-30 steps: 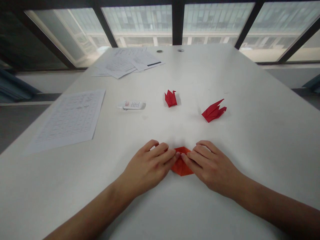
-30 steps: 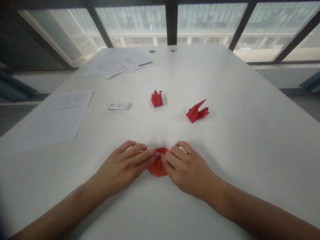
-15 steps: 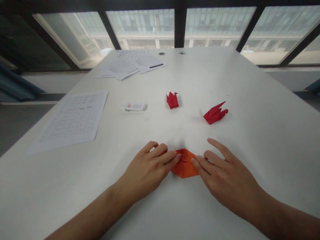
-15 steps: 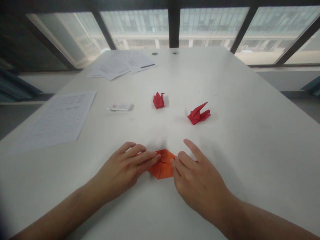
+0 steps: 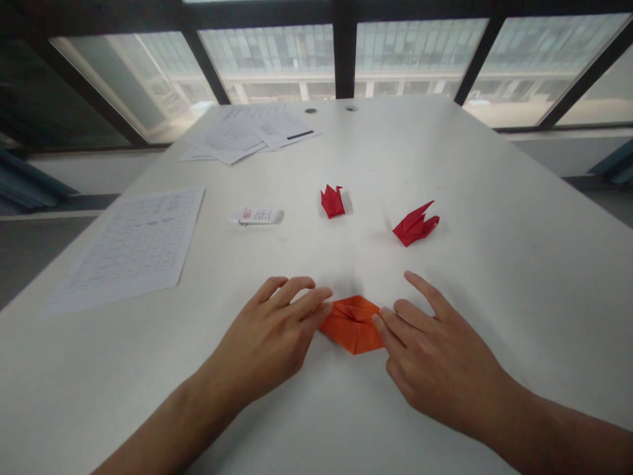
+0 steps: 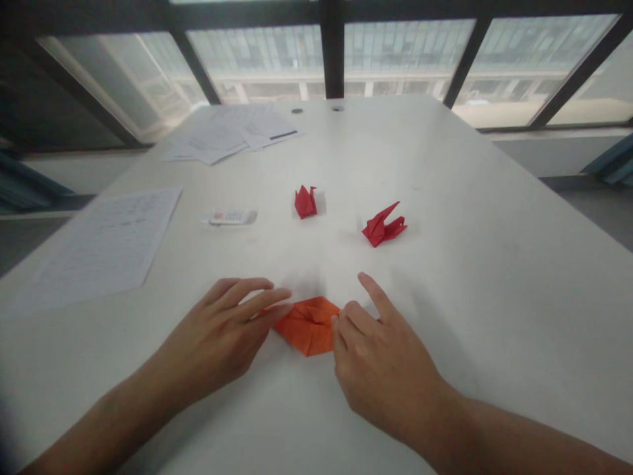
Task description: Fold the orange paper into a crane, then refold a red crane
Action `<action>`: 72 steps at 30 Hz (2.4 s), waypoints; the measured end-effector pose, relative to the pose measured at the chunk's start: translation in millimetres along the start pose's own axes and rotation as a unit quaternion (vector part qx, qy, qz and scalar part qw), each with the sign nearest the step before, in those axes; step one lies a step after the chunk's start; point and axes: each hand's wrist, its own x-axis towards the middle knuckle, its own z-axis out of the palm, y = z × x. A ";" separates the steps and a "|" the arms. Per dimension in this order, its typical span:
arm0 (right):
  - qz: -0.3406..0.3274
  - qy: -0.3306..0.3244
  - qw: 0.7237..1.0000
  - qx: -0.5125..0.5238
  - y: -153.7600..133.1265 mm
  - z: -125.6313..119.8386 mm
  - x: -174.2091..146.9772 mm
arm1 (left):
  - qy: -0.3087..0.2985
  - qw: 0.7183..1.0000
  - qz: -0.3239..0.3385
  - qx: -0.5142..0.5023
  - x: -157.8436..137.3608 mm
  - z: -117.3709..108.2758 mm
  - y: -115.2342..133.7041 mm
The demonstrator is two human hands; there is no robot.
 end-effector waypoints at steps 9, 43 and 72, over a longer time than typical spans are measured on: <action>0.011 0.017 1.000 0.015 4.9 -0.4 3.9 | -0.016 0.989 0.053 -0.136 7.1 13.2 11.9; 0.097 0.037 0.986 0.129 -3.9 30.5 14.3 | 0.023 0.976 -0.093 -0.198 20.4 30.6 25.1; 0.044 0.052 0.993 0.101 5.9 31.8 14.5 | -0.074 0.971 -0.052 -0.223 10.9 17.4 1.2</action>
